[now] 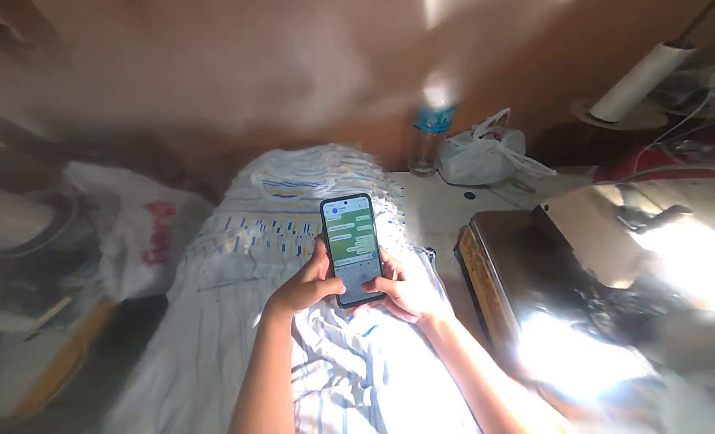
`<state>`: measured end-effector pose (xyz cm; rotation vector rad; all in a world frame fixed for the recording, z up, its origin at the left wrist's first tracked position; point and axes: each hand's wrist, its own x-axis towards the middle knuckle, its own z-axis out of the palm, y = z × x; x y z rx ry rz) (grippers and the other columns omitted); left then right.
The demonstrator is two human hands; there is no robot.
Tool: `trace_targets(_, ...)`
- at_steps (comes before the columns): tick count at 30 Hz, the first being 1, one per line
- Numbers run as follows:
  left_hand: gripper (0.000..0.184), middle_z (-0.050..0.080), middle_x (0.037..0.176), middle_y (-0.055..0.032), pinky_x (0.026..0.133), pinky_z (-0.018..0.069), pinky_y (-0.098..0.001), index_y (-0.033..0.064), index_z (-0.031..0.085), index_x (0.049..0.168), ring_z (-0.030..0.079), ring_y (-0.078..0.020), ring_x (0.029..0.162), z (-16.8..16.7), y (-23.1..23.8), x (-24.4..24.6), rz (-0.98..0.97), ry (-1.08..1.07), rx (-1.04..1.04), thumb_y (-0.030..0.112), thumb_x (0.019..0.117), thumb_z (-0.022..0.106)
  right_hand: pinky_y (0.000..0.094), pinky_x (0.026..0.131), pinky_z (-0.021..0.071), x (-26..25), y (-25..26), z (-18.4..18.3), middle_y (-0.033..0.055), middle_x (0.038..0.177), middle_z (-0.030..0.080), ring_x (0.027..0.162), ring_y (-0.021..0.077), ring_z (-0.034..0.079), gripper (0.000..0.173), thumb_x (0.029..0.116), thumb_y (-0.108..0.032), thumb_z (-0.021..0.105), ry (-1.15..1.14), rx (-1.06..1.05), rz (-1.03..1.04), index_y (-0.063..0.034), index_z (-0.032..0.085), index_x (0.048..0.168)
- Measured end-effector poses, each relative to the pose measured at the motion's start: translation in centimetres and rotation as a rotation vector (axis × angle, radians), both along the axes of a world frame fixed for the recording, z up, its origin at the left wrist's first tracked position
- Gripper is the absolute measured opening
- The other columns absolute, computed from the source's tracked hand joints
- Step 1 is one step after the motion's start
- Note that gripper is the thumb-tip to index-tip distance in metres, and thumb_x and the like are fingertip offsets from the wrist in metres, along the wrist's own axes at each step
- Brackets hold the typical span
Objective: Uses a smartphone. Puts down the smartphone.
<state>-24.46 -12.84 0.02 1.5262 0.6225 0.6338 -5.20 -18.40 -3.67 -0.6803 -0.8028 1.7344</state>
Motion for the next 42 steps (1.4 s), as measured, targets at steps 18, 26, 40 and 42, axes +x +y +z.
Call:
trace_targets(18, 0.081, 0.057, 0.133, -0.0108, 0.100, 0.0530, -0.0202, -0.0087, 0.015, 0.150, 0.062, -0.0023, 0.117, -0.8, -0.3, 2.1, 0.226, 0.013, 0.255, -0.001, 0.0854, 0.064, 0.0390, 0.067, 0.0652, -0.2, 0.0, 0.0, 0.0080, 0.114, 0.068, 0.090, 0.0222, 0.074, 0.063, 0.0843, 0.017, 0.043, -0.011, 0.042, -0.031, -0.0072, 0.033, 0.141)
trace_targets(26, 0.100, 0.051, 0.143, -0.0058, 0.105, 0.0518, -0.0246, 0.0010, -0.004, 0.155, 0.059, -0.0045, 0.125, 0.0, 0.1, 0.1, 0.016, -0.013, 0.077, -0.007, 0.0763, 0.057, 0.0450, 0.068, 0.0646, -0.2, -0.1, 0.3, 0.0103, 0.113, 0.068, 0.093, 0.0262, 0.074, 0.057, 0.0855, 0.010, 0.031, 0.067, -0.032, 0.002, -0.0088, 0.035, 0.139)
trace_targets(40, 0.107, 0.046, 0.147, -0.0067, 0.107, 0.0498, -0.0248, -0.0001, -0.010, 0.154, 0.055, -0.0049, 0.130, 0.2, 0.2, -0.5, -0.036, 0.025, 0.063, -0.006, 0.0730, 0.059, 0.0417, 0.069, 0.0653, -0.2, -0.1, 0.1, 0.0086, 0.113, 0.069, 0.092, 0.0240, 0.074, 0.051, 0.0909, 0.008, 0.037, 0.018, 0.032, 0.018, -0.0077, 0.035, 0.139)
trace_targets(42, 0.108, 0.046, 0.147, -0.0064, 0.107, 0.0503, -0.0254, 0.0010, -0.012, 0.154, 0.055, -0.0052, 0.130, 0.2, 0.2, -0.7, -0.049, 0.023, 0.044, -0.007, 0.0731, 0.058, 0.0409, 0.069, 0.0655, -0.1, -0.1, -0.2, 0.0078, 0.115, 0.068, 0.092, 0.0234, 0.074, 0.061, 0.0849, 0.014, 0.040, -0.008, 0.060, 0.042, -0.0076, 0.032, 0.141)
